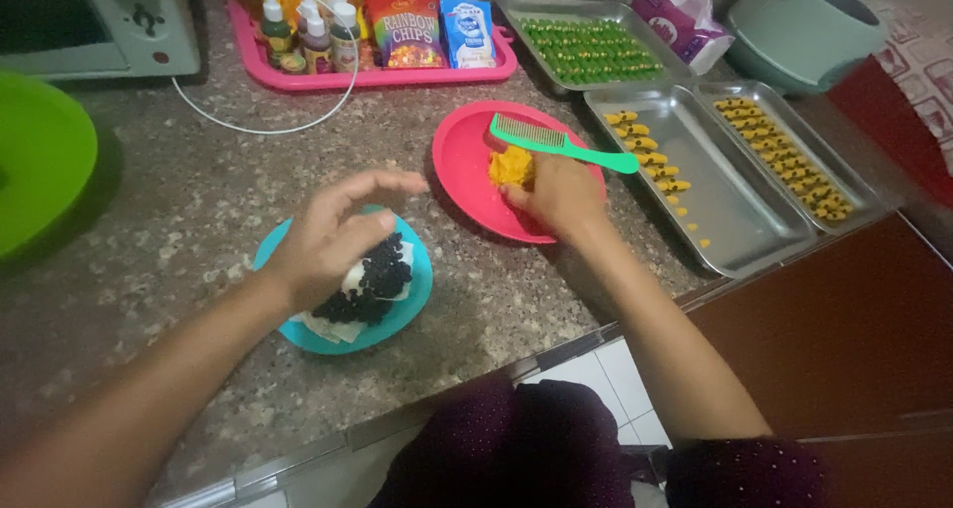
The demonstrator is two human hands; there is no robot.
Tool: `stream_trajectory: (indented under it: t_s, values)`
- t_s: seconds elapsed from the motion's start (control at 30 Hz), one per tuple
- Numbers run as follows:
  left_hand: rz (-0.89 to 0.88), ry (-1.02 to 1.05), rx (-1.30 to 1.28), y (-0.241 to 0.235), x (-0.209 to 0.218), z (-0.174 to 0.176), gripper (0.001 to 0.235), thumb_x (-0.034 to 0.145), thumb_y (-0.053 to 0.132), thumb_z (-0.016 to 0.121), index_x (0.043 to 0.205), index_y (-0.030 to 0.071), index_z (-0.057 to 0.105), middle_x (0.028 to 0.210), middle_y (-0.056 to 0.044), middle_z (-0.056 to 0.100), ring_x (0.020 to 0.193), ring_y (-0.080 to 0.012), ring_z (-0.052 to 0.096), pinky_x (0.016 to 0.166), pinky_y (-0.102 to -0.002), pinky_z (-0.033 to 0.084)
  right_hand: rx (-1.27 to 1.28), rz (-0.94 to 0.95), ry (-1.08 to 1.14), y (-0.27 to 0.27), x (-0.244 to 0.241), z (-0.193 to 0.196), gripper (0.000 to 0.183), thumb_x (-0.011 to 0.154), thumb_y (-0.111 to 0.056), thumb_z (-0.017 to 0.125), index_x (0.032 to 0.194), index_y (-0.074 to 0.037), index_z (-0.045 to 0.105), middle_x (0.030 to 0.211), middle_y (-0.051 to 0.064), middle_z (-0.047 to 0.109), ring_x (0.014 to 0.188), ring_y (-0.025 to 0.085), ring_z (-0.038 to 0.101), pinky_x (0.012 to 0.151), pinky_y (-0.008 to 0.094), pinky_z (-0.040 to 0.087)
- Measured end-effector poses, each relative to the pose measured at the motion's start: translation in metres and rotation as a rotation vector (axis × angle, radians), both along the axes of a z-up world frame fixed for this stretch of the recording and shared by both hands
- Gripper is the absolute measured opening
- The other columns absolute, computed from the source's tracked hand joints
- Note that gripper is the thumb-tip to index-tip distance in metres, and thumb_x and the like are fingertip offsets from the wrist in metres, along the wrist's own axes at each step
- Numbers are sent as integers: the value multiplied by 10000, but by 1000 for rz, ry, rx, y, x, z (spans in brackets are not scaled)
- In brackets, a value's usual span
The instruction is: Shaping small pieces of yellow dough into cylinders and coating them with black seeds to prepare pastries.
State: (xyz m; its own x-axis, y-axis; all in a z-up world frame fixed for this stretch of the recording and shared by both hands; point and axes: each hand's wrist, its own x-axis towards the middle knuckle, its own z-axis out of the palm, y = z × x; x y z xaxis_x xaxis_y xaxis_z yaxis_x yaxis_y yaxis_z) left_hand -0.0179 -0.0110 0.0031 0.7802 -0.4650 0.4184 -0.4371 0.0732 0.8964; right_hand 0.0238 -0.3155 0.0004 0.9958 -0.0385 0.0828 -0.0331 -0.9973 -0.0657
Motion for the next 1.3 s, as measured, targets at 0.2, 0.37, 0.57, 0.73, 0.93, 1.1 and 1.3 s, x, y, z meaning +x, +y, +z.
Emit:
stream_trajectory:
  t_s: [0.2,0.37,0.57,0.73,0.93,1.1,1.3]
  values:
    - [-19,51,95,-2,-6,2,522,863,253,544,1317,15,643,1391,-222,625,1348,-454,536,1087,-605,440,-14,8,-50,-9,8,-11,547,844,-428,737,1243,-61,664,1071,234,733,1077,437,702,905,562,545]
    - [-10,83,73,0,3,-6,482,894,267,572,1314,46,656,1396,-196,638,1352,-386,557,1106,-553,461,66,47,-33,-2,0,2,482,862,-356,699,1270,-101,678,1058,221,742,1095,443,690,922,565,529]
    - [-60,-172,383,0,-11,8,585,870,228,624,1424,49,579,1532,-274,475,1420,-493,384,1159,-628,318,158,-2,-20,4,6,-6,510,822,-490,685,1250,-218,736,982,137,772,1045,392,714,877,510,555]
    - [-2,-441,775,-5,-15,1,694,935,468,542,1541,143,451,1593,-256,364,1493,-445,281,1199,-608,216,92,-29,-6,9,5,-5,490,802,-518,683,1194,-237,766,982,134,776,1040,384,721,877,497,561]
    - [49,-519,996,-8,-13,-3,652,998,567,419,1562,240,405,1567,-206,410,1496,-431,291,1196,-627,206,34,8,-28,26,-14,4,541,839,-469,716,1241,-108,728,1064,225,752,1097,422,699,912,538,540]
    - [1,-411,1096,-10,-21,13,645,1002,564,412,1591,310,349,1616,-185,338,1513,-443,235,1187,-667,181,59,32,60,29,-11,9,698,880,-476,705,1436,-81,553,1230,261,690,1215,431,639,1025,558,490]
    - [-20,-398,1149,-10,-22,16,680,997,635,336,1601,323,328,1644,-158,303,1554,-416,139,1183,-683,156,57,108,23,7,16,-20,634,887,-459,709,1376,-69,606,1172,259,712,1173,443,659,1014,551,491]
